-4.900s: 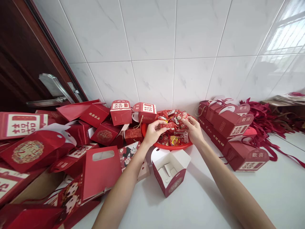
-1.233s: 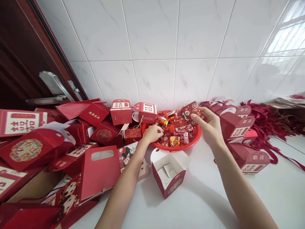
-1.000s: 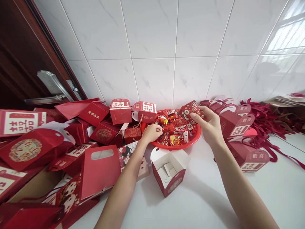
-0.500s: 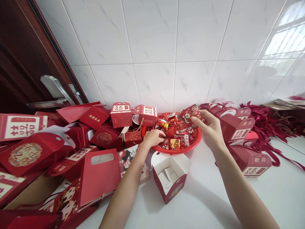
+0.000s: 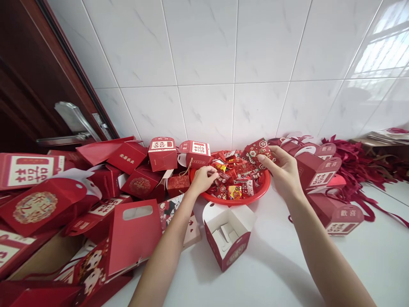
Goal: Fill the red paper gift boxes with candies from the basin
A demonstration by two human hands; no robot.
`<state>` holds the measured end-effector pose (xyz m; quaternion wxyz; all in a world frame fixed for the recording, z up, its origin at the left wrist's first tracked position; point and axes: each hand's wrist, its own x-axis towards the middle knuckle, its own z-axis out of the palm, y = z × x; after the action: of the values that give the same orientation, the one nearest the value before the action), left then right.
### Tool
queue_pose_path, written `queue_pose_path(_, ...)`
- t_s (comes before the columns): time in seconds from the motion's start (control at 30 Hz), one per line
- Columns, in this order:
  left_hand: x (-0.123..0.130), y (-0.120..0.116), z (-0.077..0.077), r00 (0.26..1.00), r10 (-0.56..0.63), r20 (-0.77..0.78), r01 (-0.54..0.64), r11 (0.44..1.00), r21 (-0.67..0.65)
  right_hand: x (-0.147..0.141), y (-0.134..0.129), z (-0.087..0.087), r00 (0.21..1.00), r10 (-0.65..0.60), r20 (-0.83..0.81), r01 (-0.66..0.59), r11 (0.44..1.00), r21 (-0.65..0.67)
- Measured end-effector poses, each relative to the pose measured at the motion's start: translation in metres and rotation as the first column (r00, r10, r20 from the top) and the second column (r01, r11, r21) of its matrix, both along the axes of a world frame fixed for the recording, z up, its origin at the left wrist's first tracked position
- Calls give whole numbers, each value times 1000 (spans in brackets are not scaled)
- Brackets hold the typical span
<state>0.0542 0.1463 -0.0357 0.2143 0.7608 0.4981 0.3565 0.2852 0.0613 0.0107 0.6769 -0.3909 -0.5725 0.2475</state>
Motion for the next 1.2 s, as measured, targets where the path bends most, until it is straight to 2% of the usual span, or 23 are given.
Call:
queue_pose_path(0.07, -2, 3, 0, 985, 1, 175, 0, 1000, -5, 0, 0, 1, 1000, 2, -3, -2, 1000, 8)
queue_pose_path(0.17, -2, 3, 3, 934, -36, 356, 56, 997, -45, -1, -2, 3, 1000, -5, -15, 5, 1000, 0)
queue_pose_path(0.3, 0, -3, 10, 895, -103, 434, 152, 985, -80, -3, -4, 6, 1000, -1, -29, 1, 1000, -2)
queue_pose_path(0.43, -1, -7, 14, 904, -150, 402, 170, 985, -15, -3, -3, 5, 999, 2, -34, -2, 1000, -5)
queue_pose_path(0.57, -4, -7, 14, 927, -147, 346, 151, 988, 15, -2, -3, 5, 999, 1, -43, -2, 1000, -16)
queue_pose_path(0.83, -9, -10, 19, 991, 55, 121, -66, 994, 87, -2, -3, 4, 1000, -20, 2, 20, 999, -25)
queue_pose_path(0.9, -11, -14, 23, 997, 26, 72, -31, 997, 75, -3, -3, 4, 1000, -17, -1, 17, 1000, -24)
queue_pose_path(1.07, -11, -24, 28, 980, -194, -49, 191, 979, -67, -3, -4, 6, 1000, -11, -8, 11, 999, -34)
queue_pose_path(1.2, -4, -31, 29, 953, -303, -28, 298, 947, -121, -3, -6, 7, 1000, -27, -9, 27, 999, -36)
